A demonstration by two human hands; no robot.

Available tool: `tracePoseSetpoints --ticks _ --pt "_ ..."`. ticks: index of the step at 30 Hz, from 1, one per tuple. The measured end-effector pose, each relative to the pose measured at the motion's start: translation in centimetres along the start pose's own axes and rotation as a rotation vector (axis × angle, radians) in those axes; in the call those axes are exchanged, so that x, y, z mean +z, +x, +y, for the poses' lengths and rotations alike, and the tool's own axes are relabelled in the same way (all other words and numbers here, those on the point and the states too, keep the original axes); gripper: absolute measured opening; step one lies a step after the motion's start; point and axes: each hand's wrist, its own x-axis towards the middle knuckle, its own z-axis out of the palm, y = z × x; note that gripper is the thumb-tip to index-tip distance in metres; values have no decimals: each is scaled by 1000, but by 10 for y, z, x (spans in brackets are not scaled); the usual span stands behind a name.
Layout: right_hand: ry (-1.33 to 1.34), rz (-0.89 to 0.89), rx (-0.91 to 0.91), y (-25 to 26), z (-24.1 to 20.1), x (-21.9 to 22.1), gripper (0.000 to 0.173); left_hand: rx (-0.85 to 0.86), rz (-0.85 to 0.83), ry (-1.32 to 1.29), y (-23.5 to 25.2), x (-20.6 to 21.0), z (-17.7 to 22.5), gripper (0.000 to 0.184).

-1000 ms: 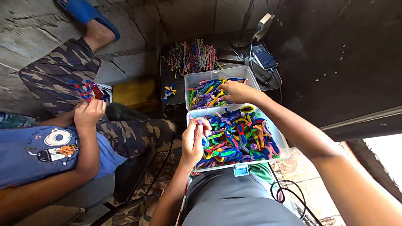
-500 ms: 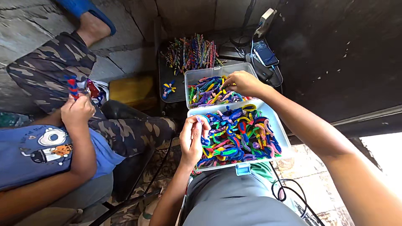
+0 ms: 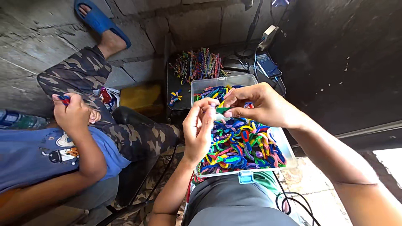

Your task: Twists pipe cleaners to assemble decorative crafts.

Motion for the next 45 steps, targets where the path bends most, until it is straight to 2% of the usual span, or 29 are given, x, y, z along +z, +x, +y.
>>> tracePoseSetpoints --ticks 4,8,13,16,19,23,27,29,32,36,38,40,41,43,44,45 --pt "-135 95 -109 -5 -18 4 11 126 22 84 4 10 7 15" --pt "-100 134 -76 -15 -28 -2 15 166 50 69 9 10 14 10" --pt "-103 272 -140 -24 -33 -8 10 121 -95 155 4 13 12 8" --pt "-71 279 -174 -29 -31 -6 9 100 -225 247 -4 22 9 12" --pt "14 248 -103 -33 -26 -5 5 88 -322 289 -9 26 7 17" --pt "92 207 -34 -40 -19 -10 6 -37 -378 208 -7 22 3 15" --pt "170 224 -83 -45 -12 -9 10 -104 -469 176 -5 17 -6 17" --pt "224 279 -79 -47 -7 -7 11 -131 -560 122 -7 16 -9 19" --pt "308 338 -54 -49 3 1 13 -171 -759 -119 -8 10 -10 26" --pt "406 298 -66 -49 4 14 16 -174 -998 -368 -4 4 -18 30" --pt "373 286 -75 -51 -1 15 16 -202 -968 -352 -6 3 -20 30" --pt "280 326 -59 -53 -4 12 15 -267 -817 -264 -11 4 -20 32" --pt "221 352 -35 -56 -5 10 14 -308 -738 -234 -13 4 -21 36" --pt "144 394 21 -62 -3 10 11 -382 -606 -251 -11 6 -22 57" --pt "132 405 55 -66 -2 11 11 -391 -550 -280 -9 6 -23 61" --pt "130 409 84 -70 -1 14 11 -378 -491 -297 -8 7 -24 56"
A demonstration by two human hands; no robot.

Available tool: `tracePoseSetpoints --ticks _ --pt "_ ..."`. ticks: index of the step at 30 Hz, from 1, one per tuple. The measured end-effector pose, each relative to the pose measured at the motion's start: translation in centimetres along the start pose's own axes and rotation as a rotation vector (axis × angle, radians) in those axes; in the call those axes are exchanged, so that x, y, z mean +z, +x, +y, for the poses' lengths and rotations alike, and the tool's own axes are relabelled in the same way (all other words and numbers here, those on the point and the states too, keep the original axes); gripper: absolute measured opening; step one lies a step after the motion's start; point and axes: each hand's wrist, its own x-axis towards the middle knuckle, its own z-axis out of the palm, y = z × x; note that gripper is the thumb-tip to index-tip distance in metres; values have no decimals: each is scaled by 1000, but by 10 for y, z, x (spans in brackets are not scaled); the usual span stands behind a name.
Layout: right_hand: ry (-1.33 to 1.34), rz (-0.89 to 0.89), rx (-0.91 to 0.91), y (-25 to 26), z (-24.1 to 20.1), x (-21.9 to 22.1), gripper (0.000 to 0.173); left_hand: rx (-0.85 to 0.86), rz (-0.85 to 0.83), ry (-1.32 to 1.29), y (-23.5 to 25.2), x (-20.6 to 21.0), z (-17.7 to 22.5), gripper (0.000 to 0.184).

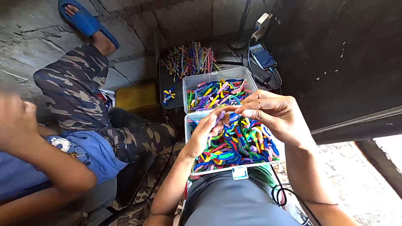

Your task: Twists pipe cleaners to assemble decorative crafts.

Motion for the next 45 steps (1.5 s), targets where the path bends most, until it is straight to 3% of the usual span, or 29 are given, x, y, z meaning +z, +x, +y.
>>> tracePoseSetpoints --ticks 3,8,15,25,35,40,45 --pt "3 39 55 -11 4 8 12 46 118 60 1 2 1 37" --pt "58 185 3 -21 11 28 9 53 188 160 -5 13 1 28" --pt "51 257 -75 -29 25 40 4 99 66 265 -8 15 -3 24" --pt "95 177 -77 -35 30 28 16 88 -29 259 -9 12 -2 28" --pt "34 81 -160 -36 28 24 8 114 -143 209 -8 7 -5 29" --pt "-207 54 -176 -36 19 16 12 207 -78 513 -9 11 3 24" --pt "-491 -1 -175 -39 -2 20 19 438 12 1077 -11 18 20 23"
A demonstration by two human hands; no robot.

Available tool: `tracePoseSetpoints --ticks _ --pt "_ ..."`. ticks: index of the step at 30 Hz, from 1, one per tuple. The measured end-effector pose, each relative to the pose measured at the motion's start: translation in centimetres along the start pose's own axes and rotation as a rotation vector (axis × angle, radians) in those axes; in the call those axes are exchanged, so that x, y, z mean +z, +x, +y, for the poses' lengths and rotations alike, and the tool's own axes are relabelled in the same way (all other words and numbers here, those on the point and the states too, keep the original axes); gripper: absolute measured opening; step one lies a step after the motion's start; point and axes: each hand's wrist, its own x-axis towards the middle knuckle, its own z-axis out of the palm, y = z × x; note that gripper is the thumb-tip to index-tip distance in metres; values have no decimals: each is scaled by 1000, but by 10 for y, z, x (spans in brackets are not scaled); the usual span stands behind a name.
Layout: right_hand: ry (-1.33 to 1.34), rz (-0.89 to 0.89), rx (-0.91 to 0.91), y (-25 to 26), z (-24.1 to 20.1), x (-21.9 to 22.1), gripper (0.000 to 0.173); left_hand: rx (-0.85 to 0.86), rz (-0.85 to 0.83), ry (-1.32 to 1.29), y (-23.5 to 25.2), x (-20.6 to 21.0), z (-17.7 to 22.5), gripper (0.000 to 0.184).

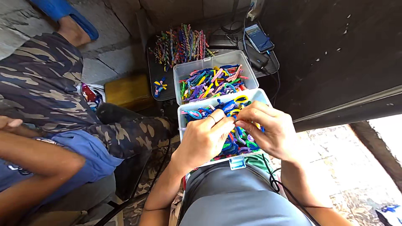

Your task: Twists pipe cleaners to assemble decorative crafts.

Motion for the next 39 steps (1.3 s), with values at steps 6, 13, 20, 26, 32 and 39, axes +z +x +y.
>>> tracePoseSetpoints --ticks 6,13,20,26,32,39 --pt "844 112 487 -3 -20 20 28 307 123 400 6 -5 6 15" --pt "1384 14 510 -2 -9 15 21 206 185 117 8 -5 3 18" --pt "685 182 30 -2 -3 7 11 -103 -14 -635 13 -21 12 20" --pt "631 211 -135 -4 -6 7 8 -213 -243 -1159 12 -22 12 22" --pt "917 -103 -228 -3 -7 -5 9 -214 -608 -1632 11 -11 9 23" --pt "887 -219 -271 -5 -10 -14 8 -267 -776 -1664 7 -3 11 22"
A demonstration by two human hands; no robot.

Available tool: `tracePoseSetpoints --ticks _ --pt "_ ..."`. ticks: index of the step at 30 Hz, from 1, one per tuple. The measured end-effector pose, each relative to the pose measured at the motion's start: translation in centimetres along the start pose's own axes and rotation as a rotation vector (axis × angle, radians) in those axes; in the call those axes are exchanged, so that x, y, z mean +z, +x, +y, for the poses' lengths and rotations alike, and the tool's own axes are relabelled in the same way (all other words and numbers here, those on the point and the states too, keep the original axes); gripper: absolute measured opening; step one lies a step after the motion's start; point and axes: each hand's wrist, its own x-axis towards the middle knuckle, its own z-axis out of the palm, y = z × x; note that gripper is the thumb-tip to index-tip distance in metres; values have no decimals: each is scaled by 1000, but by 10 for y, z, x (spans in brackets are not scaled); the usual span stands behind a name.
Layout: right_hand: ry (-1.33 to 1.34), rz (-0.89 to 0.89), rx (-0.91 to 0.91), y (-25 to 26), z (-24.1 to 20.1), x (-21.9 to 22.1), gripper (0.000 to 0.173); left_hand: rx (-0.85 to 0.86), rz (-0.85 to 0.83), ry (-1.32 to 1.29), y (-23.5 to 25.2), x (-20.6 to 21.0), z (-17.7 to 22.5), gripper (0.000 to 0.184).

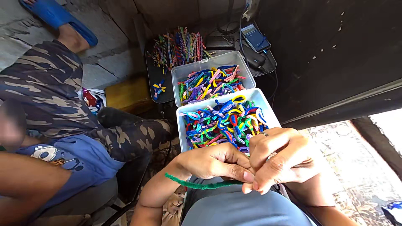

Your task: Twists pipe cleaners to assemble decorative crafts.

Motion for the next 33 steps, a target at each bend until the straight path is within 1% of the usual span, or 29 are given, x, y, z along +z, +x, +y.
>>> tracePoseSetpoints --ticks 3,5,6,8,11,12,14,16,18,20,21,22,24,26,27,29,31,32,33 --pt "-138 22 18 1 -7 4 14 44 -2 124 -1 0 3 22" --pt "-229 75 22 1 -9 9 17 128 58 291 -3 2 8 23" --pt "-291 107 36 1 -10 10 18 168 128 415 -4 3 10 25" --pt "-440 175 88 0 -10 10 19 236 352 730 -7 9 10 29" --pt "-611 316 147 1 -2 14 16 333 757 1362 -1 20 -3 29" --pt "-622 361 152 1 2 16 15 361 856 1548 2 21 -9 28" --pt "-592 450 157 2 9 21 15 426 962 1782 4 19 -16 23" --pt "-550 526 174 2 15 25 14 459 997 1913 6 17 -20 18" --pt "-497 593 194 2 19 29 13 454 1012 1980 7 16 -22 17" --pt "-431 629 232 3 21 32 11 424 1013 1936 8 15 -21 20" --pt "-381 621 264 3 20 30 10 397 994 1845 7 15 -19 23" --pt "-310 589 298 3 18 27 9 366 944 1689 5 15 -15 27" --pt "-133 451 317 1 16 14 7 311 748 1229 -2 14 -4 29" --pt "12 281 251 -2 17 2 13 250 506 785 -6 12 6 27" --pt "70 219 199 -2 18 -1 13 218 401 615 -6 10 8 27" --pt "147 168 120 -2 20 -1 8 156 254 357 -4 8 7 25" --pt "162 179 82 -1 19 1 8 125 182 224 -1 6 4 23" --pt "123 204 82 -1 18 2 10 131 195 218 -1 6 3 22" --pt "51 243 99 -2 15 4 11 152 246 266 -1 7 3 23"
